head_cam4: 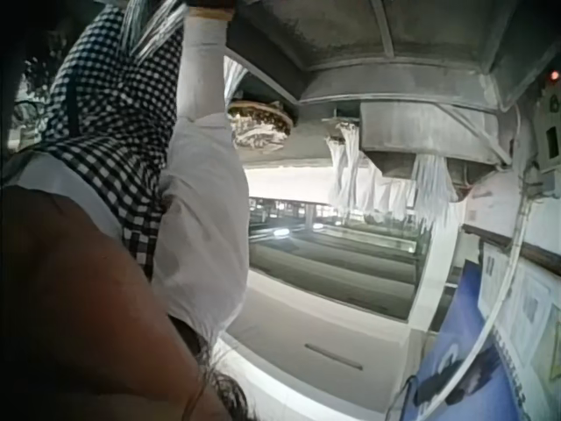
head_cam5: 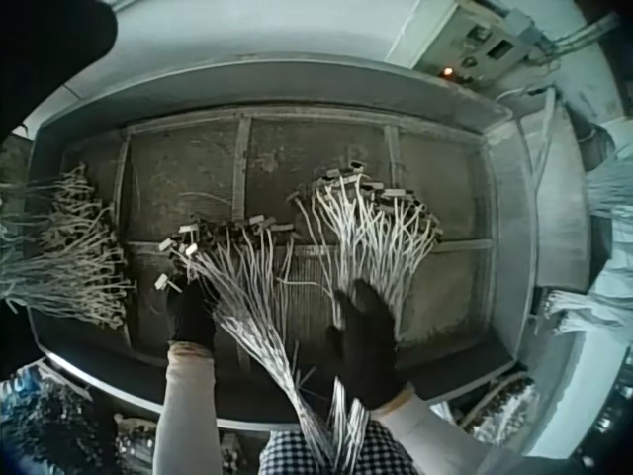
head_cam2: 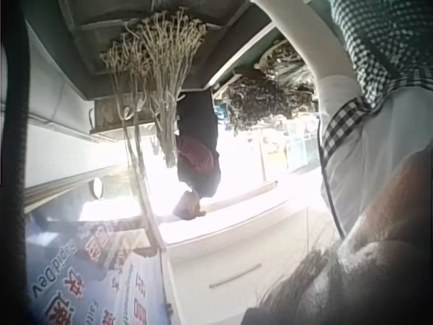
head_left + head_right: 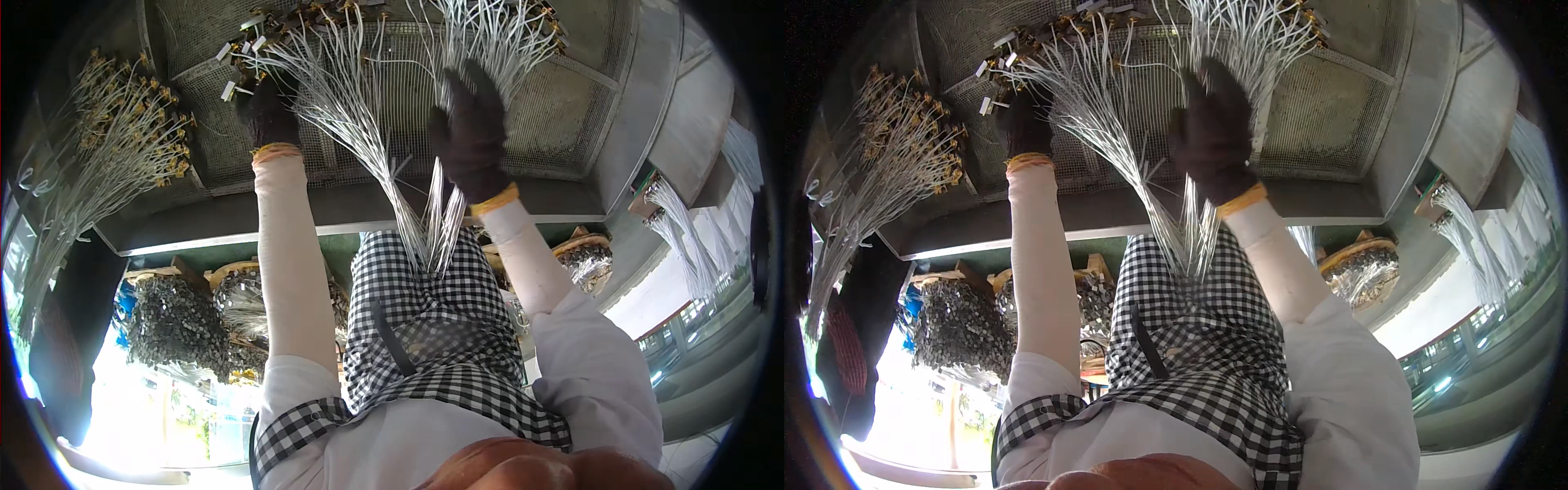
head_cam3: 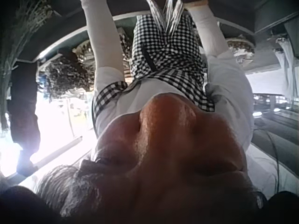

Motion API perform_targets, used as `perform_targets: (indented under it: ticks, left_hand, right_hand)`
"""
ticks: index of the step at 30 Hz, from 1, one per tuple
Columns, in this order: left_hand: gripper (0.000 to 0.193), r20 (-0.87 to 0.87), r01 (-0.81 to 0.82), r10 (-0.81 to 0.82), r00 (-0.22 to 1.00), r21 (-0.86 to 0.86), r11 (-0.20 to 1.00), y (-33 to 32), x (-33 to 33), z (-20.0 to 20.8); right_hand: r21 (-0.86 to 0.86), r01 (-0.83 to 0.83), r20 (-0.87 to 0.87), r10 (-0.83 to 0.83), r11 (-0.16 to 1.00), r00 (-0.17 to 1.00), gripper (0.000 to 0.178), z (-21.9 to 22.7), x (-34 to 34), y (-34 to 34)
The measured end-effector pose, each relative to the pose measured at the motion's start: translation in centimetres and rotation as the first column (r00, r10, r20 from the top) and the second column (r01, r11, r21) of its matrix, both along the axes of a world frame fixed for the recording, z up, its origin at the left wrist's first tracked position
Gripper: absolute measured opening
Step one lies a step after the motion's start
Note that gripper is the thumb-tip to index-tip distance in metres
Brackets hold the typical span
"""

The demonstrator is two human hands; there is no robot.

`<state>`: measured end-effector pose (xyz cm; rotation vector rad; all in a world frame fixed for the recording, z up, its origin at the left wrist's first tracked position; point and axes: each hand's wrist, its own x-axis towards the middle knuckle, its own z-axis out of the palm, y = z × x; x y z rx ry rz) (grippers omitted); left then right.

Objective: Gather and organize bundles of white wires into a fixture or machine during an electronics manufacturing process.

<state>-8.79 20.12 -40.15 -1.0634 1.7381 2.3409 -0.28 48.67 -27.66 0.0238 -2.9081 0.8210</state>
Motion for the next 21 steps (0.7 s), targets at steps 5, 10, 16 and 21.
perform_targets:
  ticks: [5, 10, 16, 21]
  left_hand:
    - [0.030, 0.012, 0.038, -0.036, 0.999, -0.192, 0.981, 0.7, 0.6, 2.9]
    - [0.031, 0.050, 0.159, -0.316, 0.947, -0.931, 0.327, 7.6, 1.2, 10.1]
    - [0.051, 0.130, 0.573, -0.764, 0.632, -0.742, 0.348, 18.7, -0.3, 8.2]
    - [0.072, 0.195, 0.687, -0.757, 0.623, -0.600, 0.410, 21.0, 0.7, 3.7]
  right_hand:
    - [0.213, 0.270, -0.004, -0.276, 0.939, 0.961, 0.079, -3.9, -2.7, 4.0]
    - [0.218, 0.432, 0.144, -0.467, 0.875, 0.873, 0.097, -3.6, -6.8, 1.9]
    - [-0.023, 0.516, 0.348, -0.477, 0.856, 0.807, 0.062, -4.5, -6.0, 6.3]
    - [-0.677, 0.598, 0.396, -0.472, 0.429, 0.788, 0.043, -6.6, -2.1, 11.3]
